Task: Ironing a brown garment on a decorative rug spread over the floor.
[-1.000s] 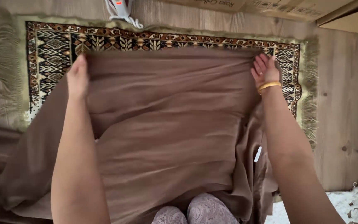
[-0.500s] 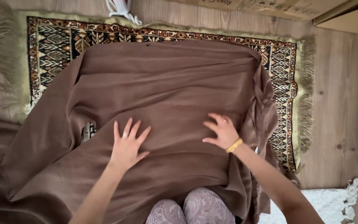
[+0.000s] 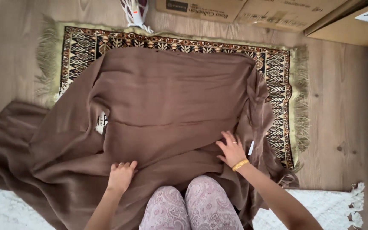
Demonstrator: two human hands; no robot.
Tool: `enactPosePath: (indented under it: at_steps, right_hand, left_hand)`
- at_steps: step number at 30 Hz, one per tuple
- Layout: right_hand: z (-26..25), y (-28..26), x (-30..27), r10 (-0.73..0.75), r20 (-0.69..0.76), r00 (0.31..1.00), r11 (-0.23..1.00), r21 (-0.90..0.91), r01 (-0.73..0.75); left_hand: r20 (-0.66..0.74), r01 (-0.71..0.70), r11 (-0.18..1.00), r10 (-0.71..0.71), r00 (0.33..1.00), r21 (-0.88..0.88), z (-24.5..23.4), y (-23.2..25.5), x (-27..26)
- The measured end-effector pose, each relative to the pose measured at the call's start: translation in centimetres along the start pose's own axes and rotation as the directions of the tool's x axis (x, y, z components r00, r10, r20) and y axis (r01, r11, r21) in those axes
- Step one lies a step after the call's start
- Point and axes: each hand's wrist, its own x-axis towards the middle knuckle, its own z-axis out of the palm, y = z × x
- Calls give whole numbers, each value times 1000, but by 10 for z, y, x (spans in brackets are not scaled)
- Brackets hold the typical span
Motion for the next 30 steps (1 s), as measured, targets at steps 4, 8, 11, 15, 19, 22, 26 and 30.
enactPosePath:
  at_steps: [4, 8, 11, 15, 19, 22, 26, 30]
  right_hand:
    - [-2, 22, -25, 341, 244, 908, 938, -30, -344]
    - [13, 50, -45, 409, 234, 882, 912, -143, -385]
    - [-11, 63, -54, 575, 382, 724, 818, -244, -521]
    - [-13, 103, -70, 643, 501, 580, 751, -259, -608]
    - [-5, 145, -77, 701, 458, 546, 672, -169, -721]
    - [85, 238, -87, 620, 486, 615, 639, 141, -756]
    - [-19, 196, -57, 703, 393, 592, 651, -23, -758]
    - [-38, 176, 4, 684, 165, 711, 690, 171, -703]
  left_hand:
    - [279, 317, 938, -270, 922, -141, -57, 25, -28]
    - [383, 385, 918, -323, 865, -97, -51, 53, -43]
    - [379, 433, 898, -427, 821, 72, -19, 64, -48]
    - [434, 561, 828, -507, 744, 5, -4, 66, -51]
    - [354, 460, 868, -496, 793, 187, 41, 57, -58]
    - [399, 444, 859, -512, 761, 256, 43, 61, -60]
    - [469, 400, 867, -497, 730, 297, 45, 46, -43]
    - [748, 398, 893, -407, 524, 207, 21, 21, -9]
